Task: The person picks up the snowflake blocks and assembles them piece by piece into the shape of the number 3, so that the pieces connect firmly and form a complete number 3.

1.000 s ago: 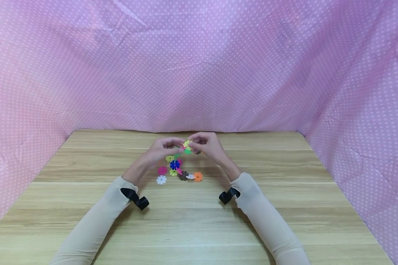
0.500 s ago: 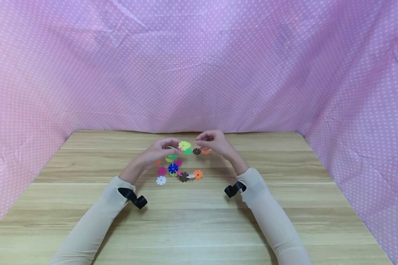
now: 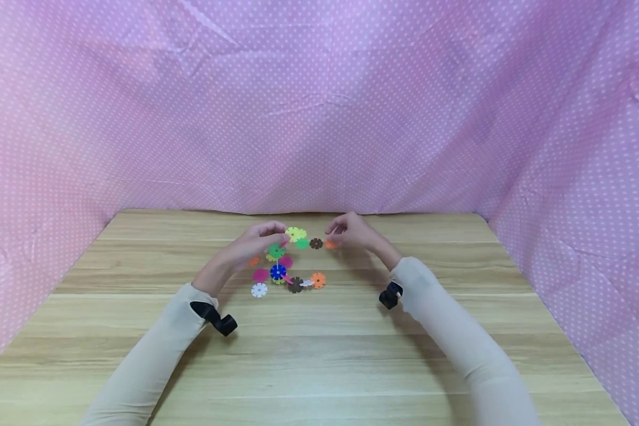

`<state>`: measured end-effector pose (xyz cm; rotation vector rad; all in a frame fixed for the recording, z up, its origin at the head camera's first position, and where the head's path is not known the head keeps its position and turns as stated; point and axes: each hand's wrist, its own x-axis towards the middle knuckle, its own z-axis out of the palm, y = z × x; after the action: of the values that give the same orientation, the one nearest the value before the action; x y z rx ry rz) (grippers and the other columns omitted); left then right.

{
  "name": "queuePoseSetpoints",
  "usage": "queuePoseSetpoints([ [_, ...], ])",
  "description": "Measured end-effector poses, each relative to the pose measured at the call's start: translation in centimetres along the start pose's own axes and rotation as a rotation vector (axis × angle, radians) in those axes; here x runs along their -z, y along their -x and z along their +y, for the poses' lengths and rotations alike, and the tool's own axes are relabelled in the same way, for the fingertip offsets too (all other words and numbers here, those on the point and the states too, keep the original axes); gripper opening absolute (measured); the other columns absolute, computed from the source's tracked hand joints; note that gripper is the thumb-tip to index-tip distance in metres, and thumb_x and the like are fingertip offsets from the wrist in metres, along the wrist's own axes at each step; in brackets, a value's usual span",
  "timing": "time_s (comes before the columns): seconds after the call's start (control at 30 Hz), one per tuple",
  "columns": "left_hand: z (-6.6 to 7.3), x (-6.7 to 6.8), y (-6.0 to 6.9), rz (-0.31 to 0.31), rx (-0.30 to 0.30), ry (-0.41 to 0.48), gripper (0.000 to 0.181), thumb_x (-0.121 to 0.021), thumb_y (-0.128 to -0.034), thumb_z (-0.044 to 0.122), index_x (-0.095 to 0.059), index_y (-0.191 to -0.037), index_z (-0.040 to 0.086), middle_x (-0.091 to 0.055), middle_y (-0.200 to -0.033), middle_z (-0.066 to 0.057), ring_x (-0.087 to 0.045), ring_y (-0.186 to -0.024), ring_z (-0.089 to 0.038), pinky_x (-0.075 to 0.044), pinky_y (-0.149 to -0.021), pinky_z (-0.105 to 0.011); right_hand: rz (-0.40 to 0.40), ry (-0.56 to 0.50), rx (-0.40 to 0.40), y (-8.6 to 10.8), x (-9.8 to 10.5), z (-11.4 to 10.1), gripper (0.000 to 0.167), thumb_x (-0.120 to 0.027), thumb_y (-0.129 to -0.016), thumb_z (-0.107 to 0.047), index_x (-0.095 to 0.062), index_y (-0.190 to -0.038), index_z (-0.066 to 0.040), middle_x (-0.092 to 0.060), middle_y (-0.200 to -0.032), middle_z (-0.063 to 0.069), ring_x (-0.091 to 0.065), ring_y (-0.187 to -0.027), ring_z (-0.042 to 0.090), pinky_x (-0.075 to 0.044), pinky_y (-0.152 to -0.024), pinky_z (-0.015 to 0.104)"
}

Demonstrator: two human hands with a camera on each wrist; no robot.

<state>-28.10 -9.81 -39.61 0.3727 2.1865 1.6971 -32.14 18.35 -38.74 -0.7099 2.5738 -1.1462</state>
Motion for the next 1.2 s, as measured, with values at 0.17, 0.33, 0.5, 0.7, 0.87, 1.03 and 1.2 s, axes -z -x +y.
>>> queuePoseSetpoints([
  [0.17, 0.1, -0.1, 0.0, 0.017, 0.009, 0.027, 0.026, -0.059, -0.1026, 0.022, -0.062, -0.125, 0.009, -0.063, -0.107, -0.002, -0.059, -0.107, -0.023, -0.050, -0.082, -0.026, -0.045, 0.097, -0.010, -0.2, -0.2, 0.6, 0.024, -0.072, -0.090, -0.001, -0.070, -0.113, 0.006, -0.071, -0.092, 0.019, -0.064, -0.080, 0.018, -0.051, -0.068, 0.023],
  [0.33, 0.1, -0.1, 0.0, 0.019, 0.007, 0.042, 0.025, -0.060, -0.1026, 0.022, -0.063, -0.123, 0.008, -0.063, -0.105, 0.000, -0.058, -0.105, -0.023, -0.049, -0.080, -0.025, -0.066, 0.154, -0.034, -0.3, -0.3, 0.6, 0.032, -0.076, -0.089, -0.006, -0.069, -0.119, 0.004, -0.067, -0.086, 0.012, -0.055, -0.074, 0.013, -0.046, -0.065, 0.024],
  [0.5, 0.1, -0.1, 0.0, 0.015, 0.003, 0.045, 0.026, -0.060, -0.1023, 0.021, -0.063, -0.124, 0.007, -0.062, -0.103, 0.002, -0.056, -0.098, -0.015, -0.048, -0.078, -0.024, -0.077, 0.169, -0.042, -0.4, -0.5, 0.7, 0.036, -0.077, -0.089, -0.007, -0.068, -0.123, 0.003, -0.067, -0.087, 0.013, -0.056, -0.075, 0.014, -0.047, -0.066, 0.024],
  [0.7, -0.1, -0.1, 0.0, 0.010, 0.005, 0.042, 0.025, -0.061, -0.1020, 0.021, -0.063, -0.123, 0.007, -0.062, -0.103, 0.002, -0.056, -0.097, -0.014, -0.047, -0.078, -0.025, -0.076, 0.193, -0.026, -0.8, -1.1, 1.2, 0.035, -0.074, -0.092, -0.006, -0.068, -0.125, 0.002, -0.071, -0.104, 0.018, -0.061, -0.083, 0.018, -0.049, -0.070, 0.023],
  [0.87, -0.4, 0.0, -0.2, 0.004, 0.018, 0.046, 0.025, -0.061, -0.1017, 0.022, -0.064, -0.123, 0.009, -0.063, -0.108, -0.003, -0.057, -0.101, -0.017, -0.049, -0.080, -0.025, -0.062, 0.210, -0.015, -0.9, -1.4, 1.6, 0.030, -0.073, -0.092, -0.006, -0.070, -0.120, 0.002, -0.071, -0.104, 0.018, -0.061, -0.083, 0.018, -0.048, -0.071, 0.023],
  [1.03, -0.4, 0.0, -0.2, -0.006, 0.019, 0.054, 0.025, -0.061, -0.1019, 0.023, -0.063, -0.123, 0.010, -0.064, -0.115, -0.014, -0.059, -0.104, -0.021, -0.051, -0.083, -0.026, -0.043, 0.168, -0.046, -0.7, -1.4, 1.6, 0.022, -0.075, -0.091, -0.006, -0.070, -0.111, 0.001, -0.068, -0.098, 0.016, -0.059, -0.085, 0.019, -0.048, -0.072, 0.025],
  [1.2, -0.2, 0.0, -0.1, 0.004, 0.024, 0.067, 0.023, -0.061, -0.1020, 0.024, -0.063, -0.120, 0.010, -0.063, -0.117, -0.019, -0.059, -0.095, -0.015, -0.049, -0.081, -0.028, -0.032, 0.110, -0.056, -0.5, -1.2, 1.5, 0.021, -0.080, -0.085, -0.003, -0.067, -0.102, 0.001, -0.067, -0.097, 0.015, -0.058, -0.087, 0.019, -0.047, -0.073, 0.024],
])
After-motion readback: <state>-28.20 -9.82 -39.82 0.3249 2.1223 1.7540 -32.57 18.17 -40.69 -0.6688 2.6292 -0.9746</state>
